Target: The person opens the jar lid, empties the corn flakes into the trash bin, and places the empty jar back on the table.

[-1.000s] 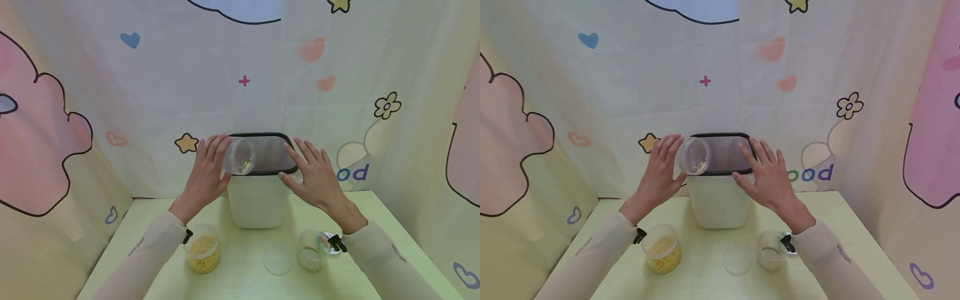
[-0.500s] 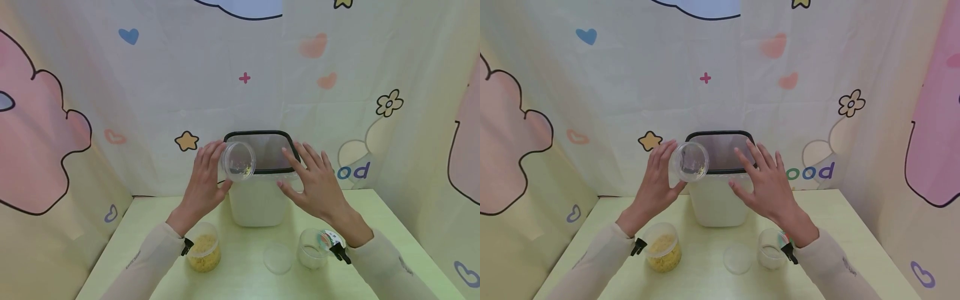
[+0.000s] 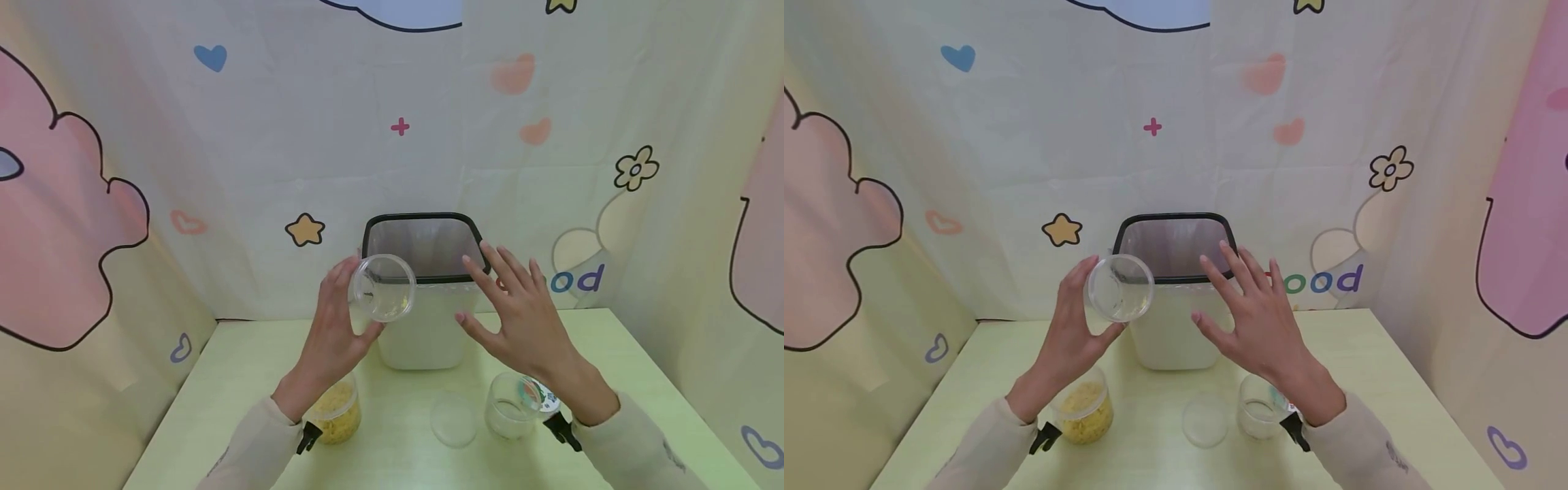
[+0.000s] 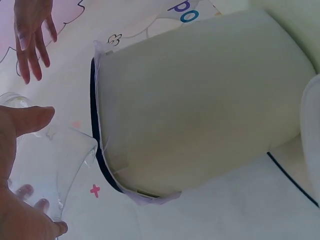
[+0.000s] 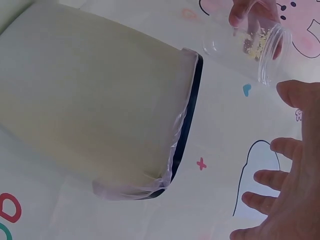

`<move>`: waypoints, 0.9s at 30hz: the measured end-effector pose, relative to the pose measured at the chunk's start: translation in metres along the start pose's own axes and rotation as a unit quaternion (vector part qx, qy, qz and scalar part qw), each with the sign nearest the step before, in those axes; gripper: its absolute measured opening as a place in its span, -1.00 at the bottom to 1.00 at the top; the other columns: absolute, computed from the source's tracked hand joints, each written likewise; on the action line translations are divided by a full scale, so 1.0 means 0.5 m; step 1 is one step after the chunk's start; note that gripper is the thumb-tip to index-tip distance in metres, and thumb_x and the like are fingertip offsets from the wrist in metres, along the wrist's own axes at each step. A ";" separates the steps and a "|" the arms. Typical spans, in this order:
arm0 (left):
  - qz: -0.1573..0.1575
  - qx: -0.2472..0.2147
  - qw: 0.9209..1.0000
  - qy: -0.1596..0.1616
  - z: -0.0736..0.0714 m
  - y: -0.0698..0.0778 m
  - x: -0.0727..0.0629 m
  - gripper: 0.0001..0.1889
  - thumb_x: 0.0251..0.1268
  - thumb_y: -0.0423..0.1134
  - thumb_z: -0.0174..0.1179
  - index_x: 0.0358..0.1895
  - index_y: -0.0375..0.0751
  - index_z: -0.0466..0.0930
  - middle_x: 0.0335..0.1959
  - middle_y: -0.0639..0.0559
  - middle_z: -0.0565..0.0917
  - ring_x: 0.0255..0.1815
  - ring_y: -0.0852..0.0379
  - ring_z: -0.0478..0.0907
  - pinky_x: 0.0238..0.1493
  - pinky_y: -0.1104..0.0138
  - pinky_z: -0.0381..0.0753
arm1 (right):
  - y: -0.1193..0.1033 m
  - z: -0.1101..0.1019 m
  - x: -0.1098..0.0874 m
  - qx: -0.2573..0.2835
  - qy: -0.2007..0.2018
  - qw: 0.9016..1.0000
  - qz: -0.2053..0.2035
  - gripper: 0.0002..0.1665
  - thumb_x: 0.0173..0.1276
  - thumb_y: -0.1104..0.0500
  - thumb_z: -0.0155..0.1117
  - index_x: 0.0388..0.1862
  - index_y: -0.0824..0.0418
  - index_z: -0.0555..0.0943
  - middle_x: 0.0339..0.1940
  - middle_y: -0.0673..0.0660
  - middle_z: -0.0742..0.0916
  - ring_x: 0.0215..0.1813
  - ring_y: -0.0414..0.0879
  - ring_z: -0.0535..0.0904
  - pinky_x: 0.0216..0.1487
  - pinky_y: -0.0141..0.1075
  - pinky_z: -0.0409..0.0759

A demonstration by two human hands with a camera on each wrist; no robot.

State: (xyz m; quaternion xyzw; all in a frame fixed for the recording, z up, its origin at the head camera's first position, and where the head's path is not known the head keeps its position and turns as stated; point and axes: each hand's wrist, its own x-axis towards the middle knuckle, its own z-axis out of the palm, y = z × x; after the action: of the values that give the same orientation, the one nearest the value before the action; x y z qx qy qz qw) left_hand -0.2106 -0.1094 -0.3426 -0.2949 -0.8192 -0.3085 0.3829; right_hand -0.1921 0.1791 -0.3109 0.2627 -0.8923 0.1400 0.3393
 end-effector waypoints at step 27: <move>-0.123 -0.087 0.989 -0.010 0.048 0.031 -0.121 0.12 -0.05 -0.17 0.53 0.54 0.00 -0.07 0.45 -0.01 0.27 0.36 -0.08 0.39 0.23 -0.08 0.51 | -0.024 0.029 -0.085 0.005 -0.003 1.000 -0.027 -0.14 0.28 -0.30 0.17 0.52 -0.07 0.28 0.57 0.15 0.28 0.58 0.14 0.14 0.49 0.35 -0.03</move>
State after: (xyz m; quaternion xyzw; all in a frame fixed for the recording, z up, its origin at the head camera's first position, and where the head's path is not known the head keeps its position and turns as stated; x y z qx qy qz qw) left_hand -0.1777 -0.0968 -0.3998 -0.2273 -0.8234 -0.4200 0.3065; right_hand -0.1661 0.1789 -0.3497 0.2891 -0.8851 0.1343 0.3392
